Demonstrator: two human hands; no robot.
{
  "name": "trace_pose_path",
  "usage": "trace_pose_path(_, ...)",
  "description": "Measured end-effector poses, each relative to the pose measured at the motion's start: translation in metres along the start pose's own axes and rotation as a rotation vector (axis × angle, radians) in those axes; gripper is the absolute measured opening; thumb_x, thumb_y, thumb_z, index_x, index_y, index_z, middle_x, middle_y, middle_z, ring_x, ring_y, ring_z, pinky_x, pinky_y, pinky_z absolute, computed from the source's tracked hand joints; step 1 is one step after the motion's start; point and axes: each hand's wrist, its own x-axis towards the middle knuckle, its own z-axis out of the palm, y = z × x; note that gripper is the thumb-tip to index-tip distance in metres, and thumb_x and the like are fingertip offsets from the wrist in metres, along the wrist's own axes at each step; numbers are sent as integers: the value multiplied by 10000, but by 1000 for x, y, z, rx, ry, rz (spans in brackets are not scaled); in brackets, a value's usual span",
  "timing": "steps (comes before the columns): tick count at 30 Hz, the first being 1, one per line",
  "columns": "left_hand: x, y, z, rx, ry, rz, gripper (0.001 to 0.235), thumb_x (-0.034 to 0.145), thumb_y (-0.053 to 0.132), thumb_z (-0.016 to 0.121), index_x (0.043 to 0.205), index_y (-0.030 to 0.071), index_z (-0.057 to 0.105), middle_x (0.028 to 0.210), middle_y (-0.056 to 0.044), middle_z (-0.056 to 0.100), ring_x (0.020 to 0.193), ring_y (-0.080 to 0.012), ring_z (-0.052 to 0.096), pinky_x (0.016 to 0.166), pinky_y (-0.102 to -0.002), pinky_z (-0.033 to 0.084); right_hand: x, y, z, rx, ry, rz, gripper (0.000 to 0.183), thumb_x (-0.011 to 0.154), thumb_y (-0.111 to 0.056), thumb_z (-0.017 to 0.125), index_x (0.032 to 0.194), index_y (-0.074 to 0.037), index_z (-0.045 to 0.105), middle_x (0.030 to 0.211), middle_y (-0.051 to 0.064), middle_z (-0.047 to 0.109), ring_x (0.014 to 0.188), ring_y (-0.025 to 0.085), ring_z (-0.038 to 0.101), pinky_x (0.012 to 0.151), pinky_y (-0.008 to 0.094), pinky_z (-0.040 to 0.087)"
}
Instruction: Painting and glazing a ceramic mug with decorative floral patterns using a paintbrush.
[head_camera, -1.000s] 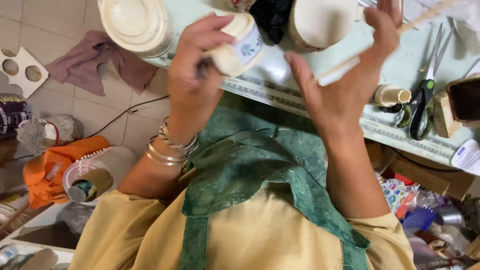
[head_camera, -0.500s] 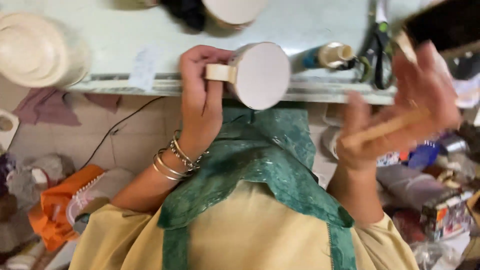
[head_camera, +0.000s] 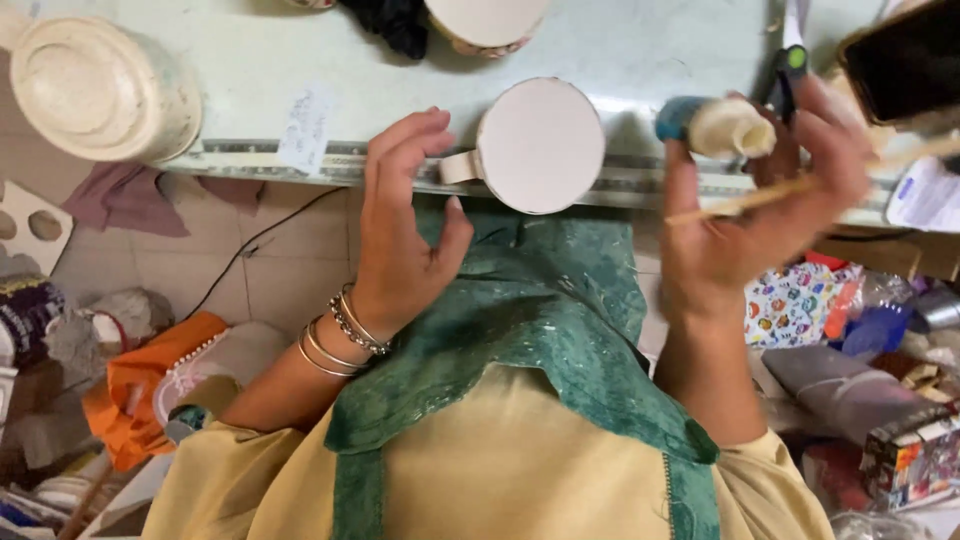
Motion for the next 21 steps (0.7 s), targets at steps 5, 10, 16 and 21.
trace_pose_path(5,-16,-9,5,-59,64,205,512,784,133,743,1162,50,408,1177,-106,407,1098,-233,453,1004,-335,431,2,-28,0,-79,52,-167,414,820,-113,623,1135,-130,356,1025,101,421,883,243,424,865,315,374)
trace_pose_path(10,-14,1,2,-161,-173,389,442,919,213,607,1198,-30,365,1144,-230,510,1050,-357,579,943,-440,520,-30,-41,8,625,-315,96,511,739,-60,749,1155,-68,452,1117,116,521,987,289,643,788,324,652)
trace_pose_path(16,-31,-23,5,10,-129,317,360,900,167,596,1174,18,416,1109,-166,543,1015,-280,553,886,-373,462,-40,-44,-27,290,-579,224,518,898,-474,412,1173,-41,479,1082,230,600,1009,335,648,864,386,584)
trace_pose_path(21,-18,-20,-11,114,73,206,161,902,150,459,1018,43,487,984,-119,527,864,-266,500,799,-388,411,-109,99,-161,720,-1053,754,376,885,-123,388,1235,13,366,1248,133,454,1116,163,541,741,220,554)
